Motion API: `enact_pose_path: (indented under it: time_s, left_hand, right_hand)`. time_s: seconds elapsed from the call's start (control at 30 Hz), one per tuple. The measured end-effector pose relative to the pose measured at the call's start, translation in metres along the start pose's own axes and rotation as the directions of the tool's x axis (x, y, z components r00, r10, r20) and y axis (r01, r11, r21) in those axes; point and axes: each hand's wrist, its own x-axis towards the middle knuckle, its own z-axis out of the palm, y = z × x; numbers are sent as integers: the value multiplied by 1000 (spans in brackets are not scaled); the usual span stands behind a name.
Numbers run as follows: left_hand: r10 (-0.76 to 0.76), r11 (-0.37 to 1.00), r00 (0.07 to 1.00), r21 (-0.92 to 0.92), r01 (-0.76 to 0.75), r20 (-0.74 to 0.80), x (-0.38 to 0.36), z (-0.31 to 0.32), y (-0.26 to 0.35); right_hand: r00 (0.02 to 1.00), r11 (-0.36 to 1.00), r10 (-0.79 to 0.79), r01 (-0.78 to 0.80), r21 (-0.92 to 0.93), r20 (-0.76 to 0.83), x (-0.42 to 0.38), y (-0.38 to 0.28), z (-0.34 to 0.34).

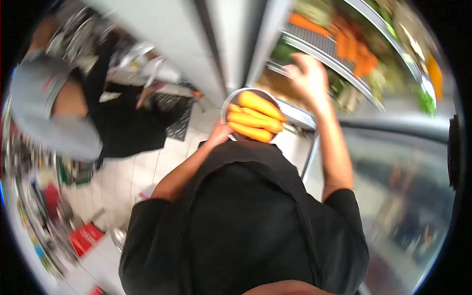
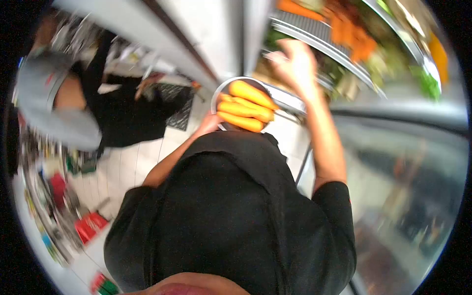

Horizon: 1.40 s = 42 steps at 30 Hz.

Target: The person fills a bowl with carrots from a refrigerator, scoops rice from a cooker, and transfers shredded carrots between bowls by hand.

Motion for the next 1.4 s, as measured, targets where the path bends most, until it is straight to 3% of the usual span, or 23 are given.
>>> enact_pose_path:
  time_s: [0.03, 0.07, 0.1, 0.13, 0.17, 0.2, 0.23, 0.33, 0.5, 0.57, 0.7, 0.73, 0.77, 0.83, 0.9, 0.97, 1.0, 1.03, 1.07, 1.1, 1.17, 1.33, 1.4]
  left_hand:
    - [-93, 977, 994, 188, 102, -59, -3, -6, 2]
    - [-229, 719, 968, 652, 241, -105, -10, -2, 30]
    - [-92, 863, 987, 484, 147, -136, -2, -15, -3]
    - [-7, 892, 983, 442, 90, -185, -4, -14, -4]
    - [78, 913, 969, 408, 25, -233, -5, -13, -3]
    - [201, 933, 963, 335, -133, -180, -1, -13, -10]
    - [325, 921, 940, 262, -290, -103, 3, -16, -15]
    - [296, 930, 945, 267, -251, -141, 0, -30, -29]
    - [173, 969, 964, 209, -130, -202, -18, -63, -38]
    - [147, 978, 965, 177, -110, -217, -26, -72, -41]
    - [104, 989, 961, 125, -74, -257, -37, -90, -45]
    - [26, 995, 961, 104, 3, -274, -54, -91, -25]
    - [-52, 994, 956, 82, 79, -290, -73, -92, -4]
    - [-20, 998, 961, 46, 34, -276, -75, -103, -12]
    - [34, 996, 953, 94, -5, -303, -79, -112, -17]
    - [220, 962, 934, 222, -159, -283, -82, -120, -15]
    - [353, 917, 905, 280, -285, -238, -78, -125, -20]
    - [6, 887, 979, 454, 90, -206, -111, -118, 38]
    - [-29, 978, 974, 195, 74, -226, -113, -119, 43]
    - [-205, 971, 940, 60, 229, -273, -84, -141, -19]
    - [-109, 989, 952, 65, 133, -287, -78, -143, -25]
    - [-120, 992, 967, 7, 125, -224, -88, -130, -4]
    - [-81, 994, 983, 60, 92, -167, -104, -131, -13]
  right_hand:
    - [1000, 999, -16, 16, -35, -13, 24, 13, -7]
    - [998, 985, 57, -54, -162, 14, 49, 20, -4]
    - [972, 982, 186, -187, -8, 147, 71, 40, 4]
    - [971, 973, 190, -166, -161, 147, 102, 102, 38]
    - [979, 952, -203, 196, -235, -4, 125, 153, 62]
    - [999, 922, 20, -30, -387, -29, 134, 150, 67]
    - [995, 964, 54, -30, -265, 83, 147, 164, 63]
    - [998, 895, 5, -29, -445, -56, 141, 125, 49]
    - [966, 807, 255, -235, -543, -38, 128, 73, 37]
    - [962, 792, 249, -139, -595, 107, 132, 82, 29]
    - [985, 877, 167, -134, -461, 31, 115, 90, 21]
    - [998, 904, -56, 36, -427, -35, 112, 122, 25]
    - [965, 962, -67, -4, -274, -252, 89, 105, 24]
    - [955, 944, 67, -154, -292, -289, 48, 81, 8]
    - [936, 985, 159, -174, -19, -312, -12, 42, 10]
    - [933, 954, 239, -277, -114, -269, -72, 18, 27]
    - [921, 942, 316, -278, 187, -225, -107, 13, 49]
    - [911, 927, 375, -365, 88, -173, -130, -34, 50]
    - [893, 896, 438, -426, 122, -99, -156, -37, 65]
    - [907, 895, 419, -407, 180, -34, -181, -40, 76]
    - [873, 853, 482, -488, 186, 77, -211, -62, 89]
    - [960, 876, 280, -266, 403, 25, -214, -137, 103]
    - [996, 953, 62, -78, 293, 62, -220, -154, 97]
